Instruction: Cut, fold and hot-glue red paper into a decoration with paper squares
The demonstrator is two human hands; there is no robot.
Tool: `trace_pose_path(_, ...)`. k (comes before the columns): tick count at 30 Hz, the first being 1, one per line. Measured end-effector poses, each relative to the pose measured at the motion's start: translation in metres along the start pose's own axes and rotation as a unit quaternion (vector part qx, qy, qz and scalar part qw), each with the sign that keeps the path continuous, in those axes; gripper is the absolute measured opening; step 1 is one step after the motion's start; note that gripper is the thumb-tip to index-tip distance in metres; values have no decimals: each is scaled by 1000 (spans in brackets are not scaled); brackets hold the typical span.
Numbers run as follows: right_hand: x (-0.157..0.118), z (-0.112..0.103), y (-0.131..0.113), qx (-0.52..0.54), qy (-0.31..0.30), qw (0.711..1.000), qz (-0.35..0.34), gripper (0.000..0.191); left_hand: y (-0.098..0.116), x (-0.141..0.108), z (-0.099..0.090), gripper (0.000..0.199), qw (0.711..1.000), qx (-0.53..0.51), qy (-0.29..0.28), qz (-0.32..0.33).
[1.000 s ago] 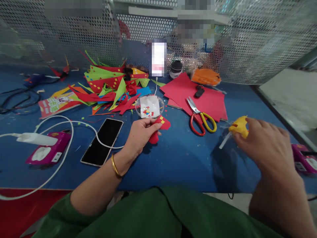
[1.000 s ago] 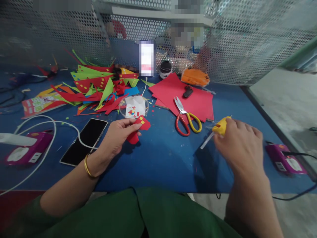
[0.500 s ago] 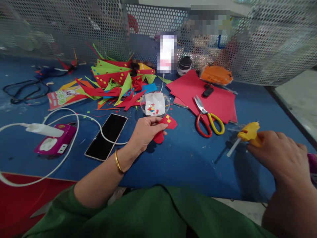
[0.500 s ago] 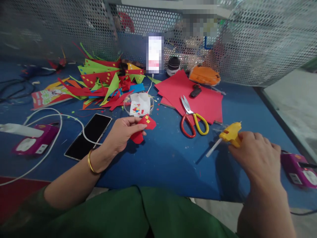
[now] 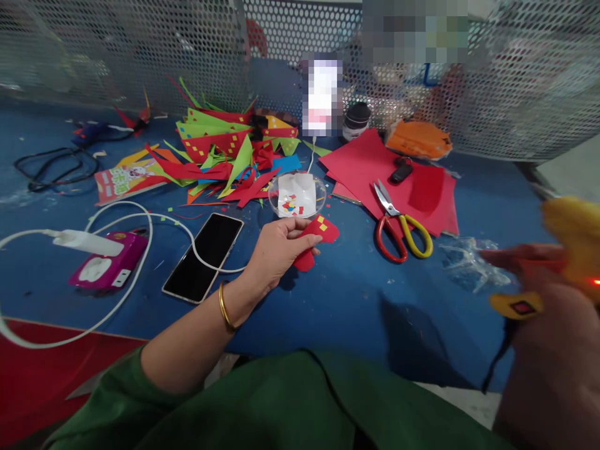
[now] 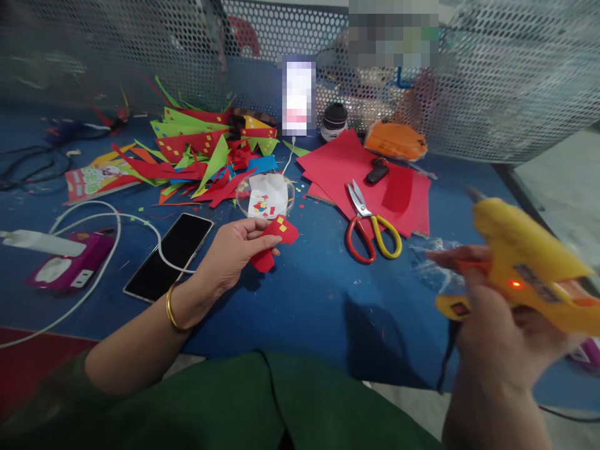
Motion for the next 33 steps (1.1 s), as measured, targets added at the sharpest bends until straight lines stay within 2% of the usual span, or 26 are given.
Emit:
trace_pose_path(2,-22,24,-12,73,-117,989,45,16,0,0,0,29,1000,1,3,2)
trace_pose_path(3,-34,36,-17,89,-206,973,58,10,0,0,-1,29,1000,4,5,4)
trace_pose_path(5,-54,55,-26,108,-339,933,49,8,0,1,-1,29,1000,7,6,8)
trace_pose_path(7,-70,66,-30,101,-423,900,17,10,1,1,-2,30,1000,0,6,9)
trace_pose_path(9,-82,72,-27,75,-463,883,-29,14,2,1,-4,32,1000,-14,8,7)
trace_pose_path(13,-94,68,-12,34,-473,872,-119,17,4,2,-6,34,999,-30,22,1)
trace_pose_path(18,-89,59,-3,7,-469,862,-191,19,4,4,-8,30,999,-18,30,-7)
trace_pose_path(22,-90,61,-3,12,-484,849,-210,17,2,6,-7,24,1000,-11,25,1)
trace_pose_path(26,-92,63,-1,-2,-474,852,-224,15,1,6,-8,21,999,-8,36,19)
trace_pose_path(33,-94,65,-5,-4,-466,848,-251,14,1,4,-6,19,1000,5,16,15)
Point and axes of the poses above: each hand's wrist, its own x-axis towards the middle knuckle, its own z-axis out of the palm, y = z × x, the point moved 4 cm from there along x, towards the middle knuckle, and after that the axes turned 15 degrees about y, right-handed, at the moved point
